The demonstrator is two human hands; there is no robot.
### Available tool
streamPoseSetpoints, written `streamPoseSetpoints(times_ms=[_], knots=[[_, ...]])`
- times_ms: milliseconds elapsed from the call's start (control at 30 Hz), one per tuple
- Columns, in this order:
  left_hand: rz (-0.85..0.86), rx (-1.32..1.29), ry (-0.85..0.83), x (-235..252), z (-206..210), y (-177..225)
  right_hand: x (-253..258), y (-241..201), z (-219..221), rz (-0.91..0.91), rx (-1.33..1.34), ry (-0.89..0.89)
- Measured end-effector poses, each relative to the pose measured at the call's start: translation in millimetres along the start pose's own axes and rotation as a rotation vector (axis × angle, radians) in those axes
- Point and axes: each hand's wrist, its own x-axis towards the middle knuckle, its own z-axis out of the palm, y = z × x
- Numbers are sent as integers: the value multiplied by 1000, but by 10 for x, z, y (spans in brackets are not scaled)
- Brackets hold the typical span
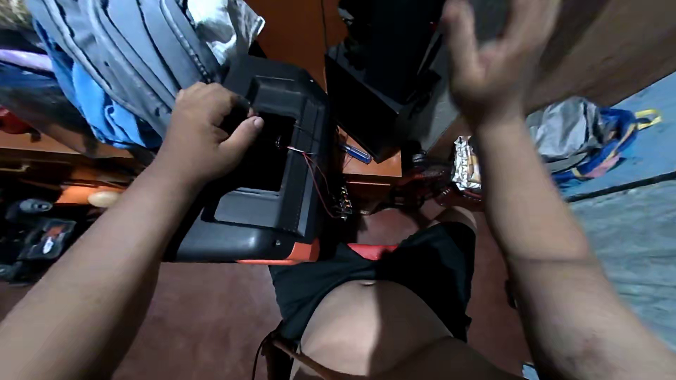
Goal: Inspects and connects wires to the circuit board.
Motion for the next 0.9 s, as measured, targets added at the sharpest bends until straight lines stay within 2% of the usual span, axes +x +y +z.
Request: streamPoseSetpoints(times_ms=[67, 133, 200, 267, 333, 400, 567, 733, 900], knots=[[-1, -7, 5, 0, -4, 11, -650, -147, 159, -40, 132, -31], [-2, -10, 10, 6, 4, 8, -1387, -257, 367, 53, 260, -135], [-6, -13, 10, 8, 8, 12, -2056, -401, 506, 158, 302, -318], [-4, -8, 19, 12, 12, 5, -2577, -510, 624, 191, 296, -500], [-13, -8, 8, 14, 13, -5, -2915, -582, 731, 196, 312, -595], [-27, -7, -7, 19, 9, -15, -3105, -629, 835, 187, 295, -626], [0, 2, 63, -11, 90, -203, -3258, -744, 1060, 108, 246, -577], [-59, 2, 24, 17, -26, 45, -3295, -811, 1123, 123, 244, -507], [-62, -12, 37, 20, -20, 47, -3276, -786, 1149, 186, 285, -384]])
